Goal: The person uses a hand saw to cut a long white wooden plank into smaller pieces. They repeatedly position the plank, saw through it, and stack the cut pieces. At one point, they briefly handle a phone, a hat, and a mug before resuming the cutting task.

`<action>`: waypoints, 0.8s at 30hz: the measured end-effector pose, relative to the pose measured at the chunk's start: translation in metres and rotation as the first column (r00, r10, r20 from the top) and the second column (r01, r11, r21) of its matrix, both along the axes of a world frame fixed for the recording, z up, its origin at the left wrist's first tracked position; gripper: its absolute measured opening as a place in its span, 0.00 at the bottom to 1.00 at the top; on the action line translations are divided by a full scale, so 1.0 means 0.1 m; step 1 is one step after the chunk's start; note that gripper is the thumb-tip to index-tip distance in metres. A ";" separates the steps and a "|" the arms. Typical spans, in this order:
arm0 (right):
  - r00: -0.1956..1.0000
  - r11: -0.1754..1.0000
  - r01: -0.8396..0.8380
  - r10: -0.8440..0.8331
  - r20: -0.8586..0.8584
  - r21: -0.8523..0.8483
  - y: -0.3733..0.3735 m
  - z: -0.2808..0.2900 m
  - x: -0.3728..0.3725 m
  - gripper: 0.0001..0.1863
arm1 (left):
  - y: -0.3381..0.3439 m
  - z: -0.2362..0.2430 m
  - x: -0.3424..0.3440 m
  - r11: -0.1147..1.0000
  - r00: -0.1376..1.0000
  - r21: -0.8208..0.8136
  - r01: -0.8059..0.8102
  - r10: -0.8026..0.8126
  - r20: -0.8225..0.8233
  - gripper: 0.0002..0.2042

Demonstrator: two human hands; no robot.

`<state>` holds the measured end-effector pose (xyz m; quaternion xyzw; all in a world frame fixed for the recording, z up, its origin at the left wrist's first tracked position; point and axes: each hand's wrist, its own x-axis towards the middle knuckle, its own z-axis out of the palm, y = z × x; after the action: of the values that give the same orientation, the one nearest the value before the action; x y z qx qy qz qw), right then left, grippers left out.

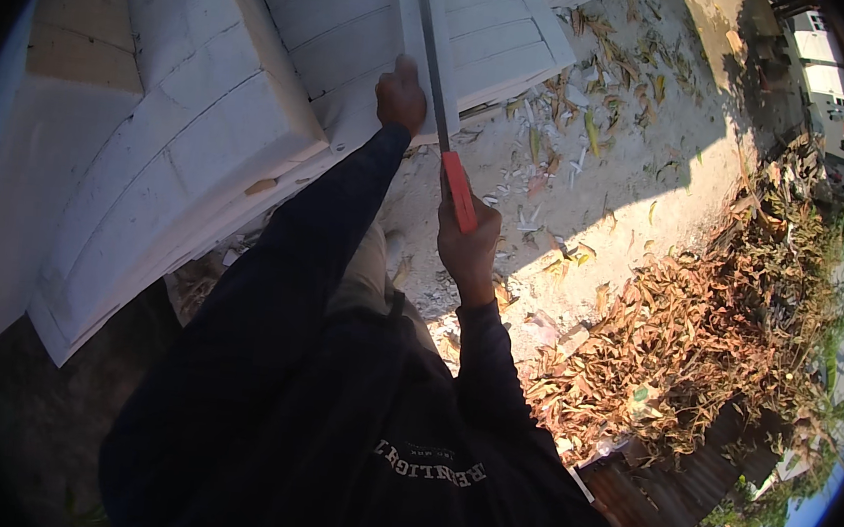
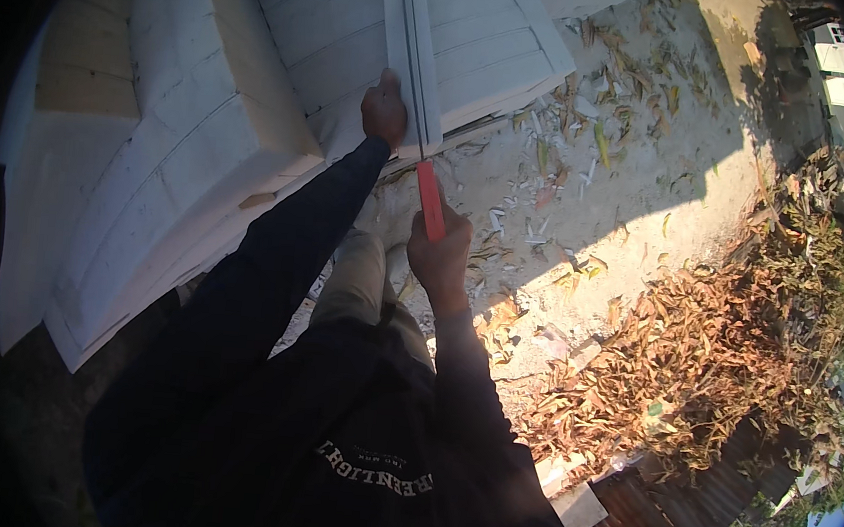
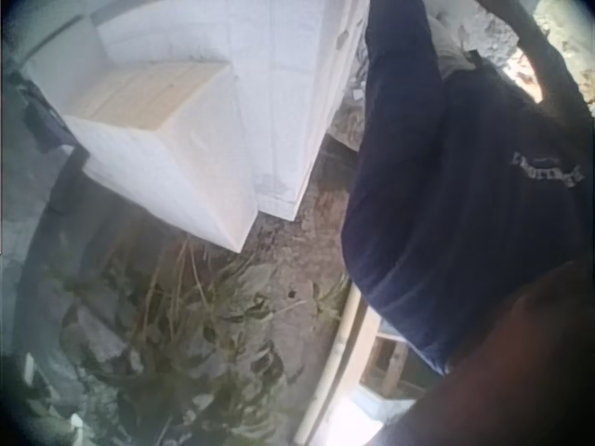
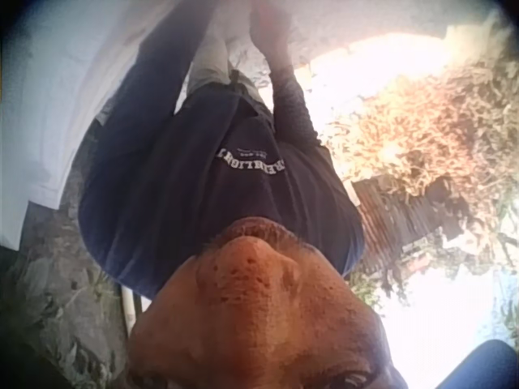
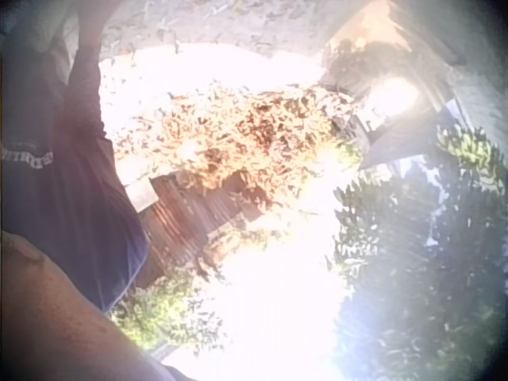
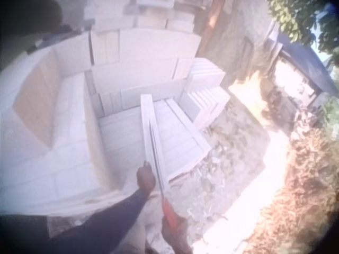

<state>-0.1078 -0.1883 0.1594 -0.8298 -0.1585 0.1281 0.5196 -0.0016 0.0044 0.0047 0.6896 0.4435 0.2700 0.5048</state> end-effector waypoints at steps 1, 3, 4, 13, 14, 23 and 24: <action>0.999 1.000 0.010 -0.011 0.038 0.015 -0.02 -0.02 -0.04 0.09 | 0.02 -0.01 0.00 0.999 1.000 -0.043 -0.012 0.012 -0.013 0.28; 0.997 0.999 0.013 -0.016 0.078 0.034 -0.05 -0.06 -0.12 0.10 | 0.07 -0.03 0.05 0.998 0.999 -0.055 -0.042 0.043 0.017 0.28; 0.997 1.000 0.006 -0.009 0.079 0.031 -0.05 -0.06 -0.12 0.10 | 0.05 -0.02 0.06 0.998 0.997 -0.029 -0.059 0.060 0.053 0.28; 0.997 0.999 0.048 -0.049 0.056 0.017 -0.03 -0.11 -0.22 0.08 | 0.03 0.07 0.03 0.996 1.000 -0.086 -0.001 0.003 0.012 0.28; 0.995 0.997 0.060 -0.064 0.073 0.044 -0.03 -0.11 -0.27 0.08 | 0.03 0.05 0.02 0.995 1.000 -0.103 0.015 -0.015 0.005 0.28; 0.995 0.997 0.066 -0.068 0.070 0.031 -0.07 -0.07 -0.32 0.07 | 0.06 0.01 0.01 0.999 0.999 0.002 0.037 -0.037 -0.001 0.27; 0.995 0.998 0.062 -0.064 0.080 0.028 -0.09 -0.10 -0.34 0.07 | 0.07 0.02 0.03 0.999 0.999 -0.012 0.039 -0.039 0.017 0.27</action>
<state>-0.1415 -0.1977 0.1494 -0.8321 -0.1549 0.0761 0.5271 0.0017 0.0112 0.0072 0.6929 0.4274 0.2630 0.5177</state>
